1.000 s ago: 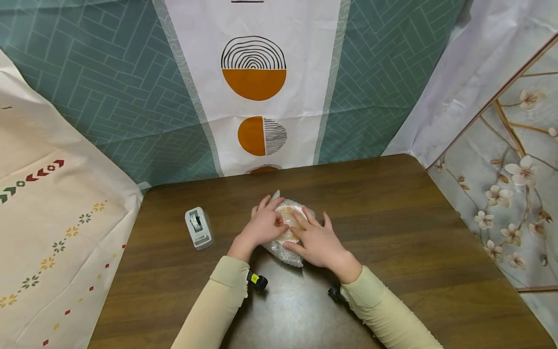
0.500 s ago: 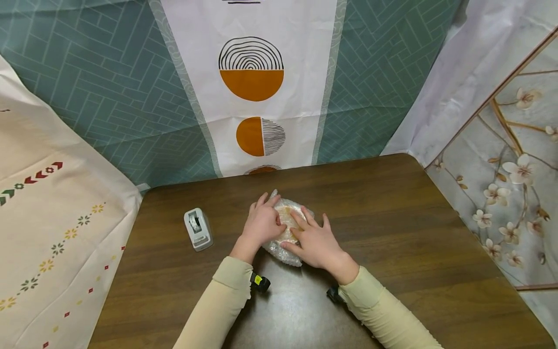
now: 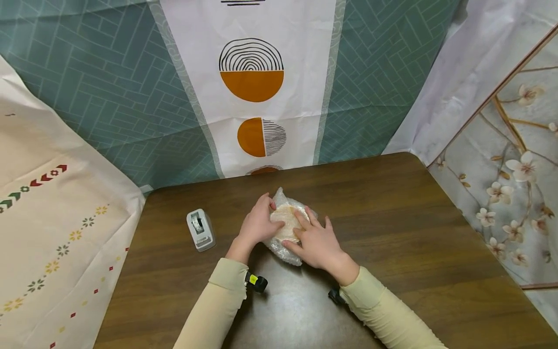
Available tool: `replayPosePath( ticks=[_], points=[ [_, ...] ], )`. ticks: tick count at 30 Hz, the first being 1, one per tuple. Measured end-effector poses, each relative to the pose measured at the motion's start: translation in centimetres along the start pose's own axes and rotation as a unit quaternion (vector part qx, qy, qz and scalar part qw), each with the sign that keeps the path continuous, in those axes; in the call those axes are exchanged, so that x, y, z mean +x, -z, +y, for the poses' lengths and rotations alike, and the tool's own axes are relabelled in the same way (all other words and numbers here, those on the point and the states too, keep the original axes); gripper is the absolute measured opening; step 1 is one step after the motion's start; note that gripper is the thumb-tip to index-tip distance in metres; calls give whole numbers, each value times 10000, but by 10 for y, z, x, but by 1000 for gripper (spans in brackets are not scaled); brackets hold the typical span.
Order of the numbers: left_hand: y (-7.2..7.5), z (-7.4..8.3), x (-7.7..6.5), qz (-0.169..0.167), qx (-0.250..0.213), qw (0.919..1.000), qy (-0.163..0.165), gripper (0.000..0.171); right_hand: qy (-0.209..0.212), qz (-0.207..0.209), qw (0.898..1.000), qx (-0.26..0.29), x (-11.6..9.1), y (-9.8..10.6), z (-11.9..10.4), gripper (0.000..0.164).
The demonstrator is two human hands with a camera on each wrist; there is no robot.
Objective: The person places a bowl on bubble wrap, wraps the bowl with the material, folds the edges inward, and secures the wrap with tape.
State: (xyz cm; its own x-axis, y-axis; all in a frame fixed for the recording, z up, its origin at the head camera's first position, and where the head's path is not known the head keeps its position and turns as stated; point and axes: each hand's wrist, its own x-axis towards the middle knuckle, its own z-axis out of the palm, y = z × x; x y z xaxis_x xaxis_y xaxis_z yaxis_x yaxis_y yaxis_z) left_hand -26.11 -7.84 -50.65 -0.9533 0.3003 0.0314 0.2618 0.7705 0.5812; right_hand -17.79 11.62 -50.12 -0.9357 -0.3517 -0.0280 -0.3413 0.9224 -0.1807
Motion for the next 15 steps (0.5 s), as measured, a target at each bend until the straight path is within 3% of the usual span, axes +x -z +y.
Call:
replayPosePath(
  ticks=[3, 10, 15],
  points=[
    [0, -2, -1, -26, -256, 9996, 117, 48, 7, 5, 10000, 49, -1, 1, 1, 66],
    [-8, 1, 2, 72, -90, 9958, 910, 74, 38, 50, 9999, 148, 2, -2, 1, 67],
    [-10, 7, 3, 6, -8, 9937, 1122, 89, -12, 115, 9997, 205, 2, -5, 0, 66]
  ],
)
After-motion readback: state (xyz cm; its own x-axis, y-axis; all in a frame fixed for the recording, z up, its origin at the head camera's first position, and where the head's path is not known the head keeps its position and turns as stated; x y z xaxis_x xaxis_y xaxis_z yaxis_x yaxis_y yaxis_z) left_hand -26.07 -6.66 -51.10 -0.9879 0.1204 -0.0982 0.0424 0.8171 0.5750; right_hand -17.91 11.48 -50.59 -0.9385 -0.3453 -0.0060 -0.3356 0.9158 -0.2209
